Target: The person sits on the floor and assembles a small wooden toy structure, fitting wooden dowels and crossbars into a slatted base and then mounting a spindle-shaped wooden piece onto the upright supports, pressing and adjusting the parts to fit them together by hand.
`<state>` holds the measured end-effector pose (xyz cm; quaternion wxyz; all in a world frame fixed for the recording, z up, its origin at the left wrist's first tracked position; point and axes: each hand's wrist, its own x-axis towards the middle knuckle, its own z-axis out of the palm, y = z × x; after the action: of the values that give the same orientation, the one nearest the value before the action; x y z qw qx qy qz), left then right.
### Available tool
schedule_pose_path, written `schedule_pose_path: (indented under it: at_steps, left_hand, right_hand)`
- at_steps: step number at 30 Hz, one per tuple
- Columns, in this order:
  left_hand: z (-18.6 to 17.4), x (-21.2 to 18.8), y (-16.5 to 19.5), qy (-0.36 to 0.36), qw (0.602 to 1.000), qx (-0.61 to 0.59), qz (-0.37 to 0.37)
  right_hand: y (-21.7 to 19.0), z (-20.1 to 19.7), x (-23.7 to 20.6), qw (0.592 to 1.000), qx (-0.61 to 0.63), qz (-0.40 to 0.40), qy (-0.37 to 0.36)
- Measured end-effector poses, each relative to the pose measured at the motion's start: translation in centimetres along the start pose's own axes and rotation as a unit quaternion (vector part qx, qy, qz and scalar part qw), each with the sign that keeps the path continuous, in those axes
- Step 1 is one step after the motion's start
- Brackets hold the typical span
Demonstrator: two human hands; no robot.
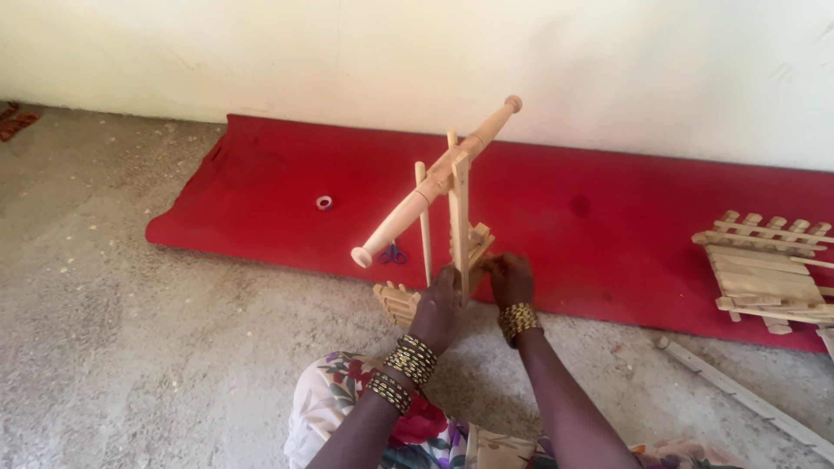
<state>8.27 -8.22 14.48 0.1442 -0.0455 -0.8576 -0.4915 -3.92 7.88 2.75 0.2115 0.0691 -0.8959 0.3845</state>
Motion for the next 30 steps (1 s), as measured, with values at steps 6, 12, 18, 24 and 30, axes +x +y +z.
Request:
schedule_pose_path:
  at_steps: [6,12,18,24,30]
  left_hand:
    - [0.1,0.3,-0.2,-0.015,0.999,0.002,-0.038]
    - [-0.5,0.8,0.0,-0.005,1.0,-0.001,-0.004]
    - [-2.0,2.1,-0.3,-0.044,0.996,-0.003,-0.079]
    - [-2.7,2.4,-0.9,-0.016,1.0,0.014,-0.011]
    - [-2.4,2.2,0.9,-0.034,0.998,0.0,-0.055]
  right_hand:
    - [-1.4,0.5,-2.9,0.996,0.034,-0.08,-0.02]
    - [-3.8,-1.6,-5.6,0.985,0.158,0.034,-0.061]
    - [-7.2,-1.6,-5.5,0.938,0.331,0.1,-0.028]
    - [-5.3,2.4,-7.6,0.928,0.319,0.191,0.025]
    - [-5.2,1.3,-8.0,0.904,0.336,0.263,-0.014]
